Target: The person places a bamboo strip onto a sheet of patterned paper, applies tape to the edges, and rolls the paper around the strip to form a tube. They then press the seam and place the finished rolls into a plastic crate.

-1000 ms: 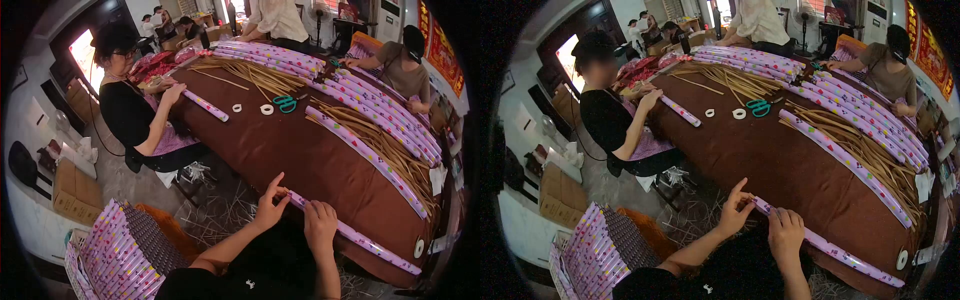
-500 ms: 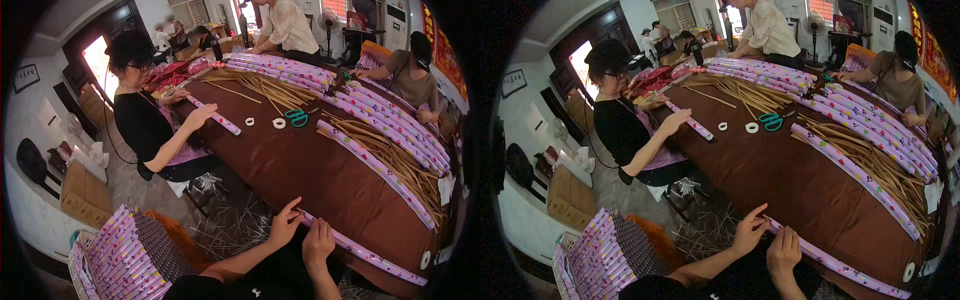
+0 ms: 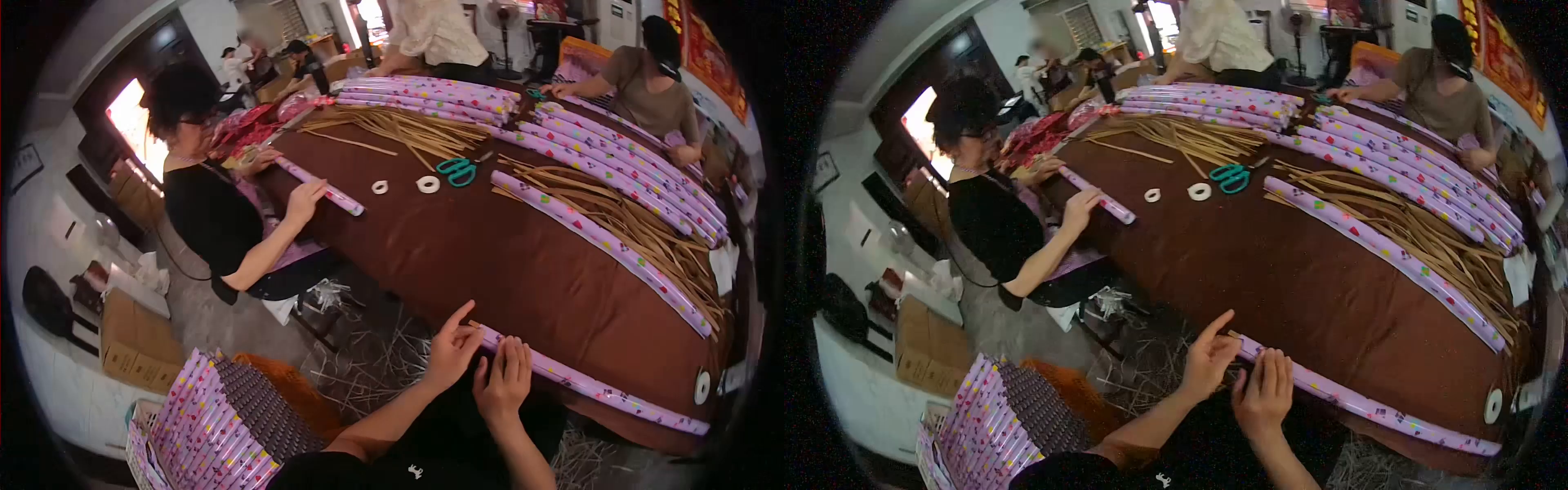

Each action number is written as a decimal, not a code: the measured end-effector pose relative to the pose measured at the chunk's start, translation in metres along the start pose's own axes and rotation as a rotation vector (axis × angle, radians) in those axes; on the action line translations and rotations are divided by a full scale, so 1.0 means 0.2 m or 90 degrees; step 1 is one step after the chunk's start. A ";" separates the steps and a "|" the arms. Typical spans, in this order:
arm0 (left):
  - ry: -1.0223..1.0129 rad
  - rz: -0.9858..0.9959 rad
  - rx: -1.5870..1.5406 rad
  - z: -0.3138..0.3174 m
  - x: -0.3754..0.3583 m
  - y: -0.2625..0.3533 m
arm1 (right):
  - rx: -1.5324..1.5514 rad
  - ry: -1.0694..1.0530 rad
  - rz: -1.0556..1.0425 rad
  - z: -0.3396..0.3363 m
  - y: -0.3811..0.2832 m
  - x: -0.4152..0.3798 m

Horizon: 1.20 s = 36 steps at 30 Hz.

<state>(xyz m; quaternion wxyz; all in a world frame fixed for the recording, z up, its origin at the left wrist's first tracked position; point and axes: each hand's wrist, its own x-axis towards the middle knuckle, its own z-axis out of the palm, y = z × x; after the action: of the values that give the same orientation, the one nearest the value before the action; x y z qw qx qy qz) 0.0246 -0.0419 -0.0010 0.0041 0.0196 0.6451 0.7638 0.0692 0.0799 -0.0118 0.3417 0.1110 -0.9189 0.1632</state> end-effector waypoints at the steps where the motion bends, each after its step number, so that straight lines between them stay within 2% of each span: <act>1: 0.000 0.011 0.022 0.00 0.01 -0.02 | -0.008 -0.004 -0.002 0.00 0.00 -0.01; 2: 0.031 0.017 0.016 0.01 0.02 -0.04 | -0.010 0.001 -0.001 0.00 0.01 -0.01; 4: 0.049 0.060 0.187 0.01 0.03 -0.03 | 0.012 0.005 -0.008 0.00 0.01 -0.02; 7: 0.071 0.029 0.168 0.02 0.03 -0.04 | 0.027 0.016 -0.011 0.00 0.02 -0.02; 10: 0.059 0.065 0.200 0.01 0.03 -0.05 | 0.038 0.013 0.009 -0.02 0.01 -0.02; 17: 0.040 0.036 0.115 0.02 0.03 -0.04 | -0.017 -0.030 0.079 -0.10 -0.05 0.14; 18: 0.036 0.029 0.098 0.02 0.03 -0.03 | -0.031 -0.087 0.096 -0.10 -0.05 0.13; 20: 0.022 0.005 0.084 0.01 0.04 -0.03 | -0.059 -0.104 0.102 -0.08 -0.04 0.11; 22: 0.030 0.060 0.112 0.03 0.03 -0.02 | -0.078 -0.137 0.112 -0.06 -0.04 0.08; 23: 0.054 -0.007 0.030 0.05 0.01 0.01 | -0.082 -0.135 0.114 -0.08 -0.04 0.07; 28: 0.032 0.059 0.041 0.01 0.03 -0.08 | -0.088 -0.137 0.129 -0.12 0.02 0.00; 36: 0.038 0.053 0.096 0.02 0.04 -0.07 | -0.087 -0.110 0.166 -0.13 0.03 -0.04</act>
<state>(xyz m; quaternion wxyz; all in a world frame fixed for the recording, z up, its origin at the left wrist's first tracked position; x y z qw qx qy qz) 0.0171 -0.0355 -0.0148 -0.0485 0.0240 0.6991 0.7130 0.0886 0.0970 0.0008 0.2438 -0.0193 -0.9605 0.1332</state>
